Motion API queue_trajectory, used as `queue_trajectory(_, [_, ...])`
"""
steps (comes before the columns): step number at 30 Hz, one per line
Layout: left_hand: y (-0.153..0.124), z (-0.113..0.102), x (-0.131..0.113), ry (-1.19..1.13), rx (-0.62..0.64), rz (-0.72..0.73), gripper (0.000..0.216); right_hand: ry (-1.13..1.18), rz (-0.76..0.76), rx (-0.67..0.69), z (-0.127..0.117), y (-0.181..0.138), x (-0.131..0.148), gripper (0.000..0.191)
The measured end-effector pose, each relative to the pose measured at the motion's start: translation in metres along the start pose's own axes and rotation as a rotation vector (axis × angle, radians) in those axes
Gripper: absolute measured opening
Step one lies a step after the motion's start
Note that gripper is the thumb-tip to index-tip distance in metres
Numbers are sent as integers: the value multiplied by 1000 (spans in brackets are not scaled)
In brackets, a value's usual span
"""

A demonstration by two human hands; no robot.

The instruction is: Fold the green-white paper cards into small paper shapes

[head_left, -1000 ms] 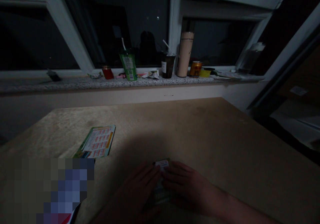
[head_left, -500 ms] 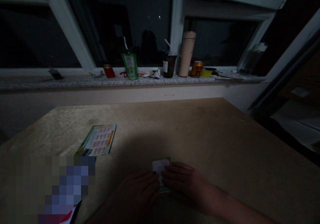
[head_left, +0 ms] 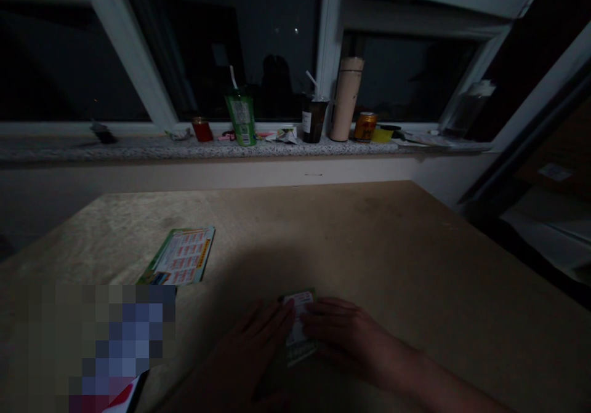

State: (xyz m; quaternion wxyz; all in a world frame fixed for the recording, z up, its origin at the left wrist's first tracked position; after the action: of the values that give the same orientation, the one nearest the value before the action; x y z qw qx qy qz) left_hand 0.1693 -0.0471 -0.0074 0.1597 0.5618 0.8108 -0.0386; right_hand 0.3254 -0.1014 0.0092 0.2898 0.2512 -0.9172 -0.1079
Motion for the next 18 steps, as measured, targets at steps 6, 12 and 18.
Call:
queue_trajectory(6, [0, -3, 0, -7, -8, 8, 88, -88, -43, -93, 4, -3, -5, 24])
queue_trajectory(12, [0, -2, 4, 13, 35, -2, 83, -47, 132, -136, -1, 12, -13, 23])
queue_trajectory(18, [-2, -2, 9, 72, -16, 4, 77, -112, 267, -240, 7, 25, -27, 23])
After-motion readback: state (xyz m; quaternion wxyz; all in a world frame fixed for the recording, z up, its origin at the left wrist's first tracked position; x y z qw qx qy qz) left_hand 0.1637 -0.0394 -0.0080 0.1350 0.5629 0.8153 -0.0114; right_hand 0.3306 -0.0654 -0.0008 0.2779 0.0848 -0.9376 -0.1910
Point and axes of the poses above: each hand's wrist, its own y-axis towards the middle knuckle, its own z-axis out of the palm, x = y × z, the point moved 6 cm from there along y, towards the middle knuckle, and after that the axes turned 9 degrees about -x, right-handed, at the moved point
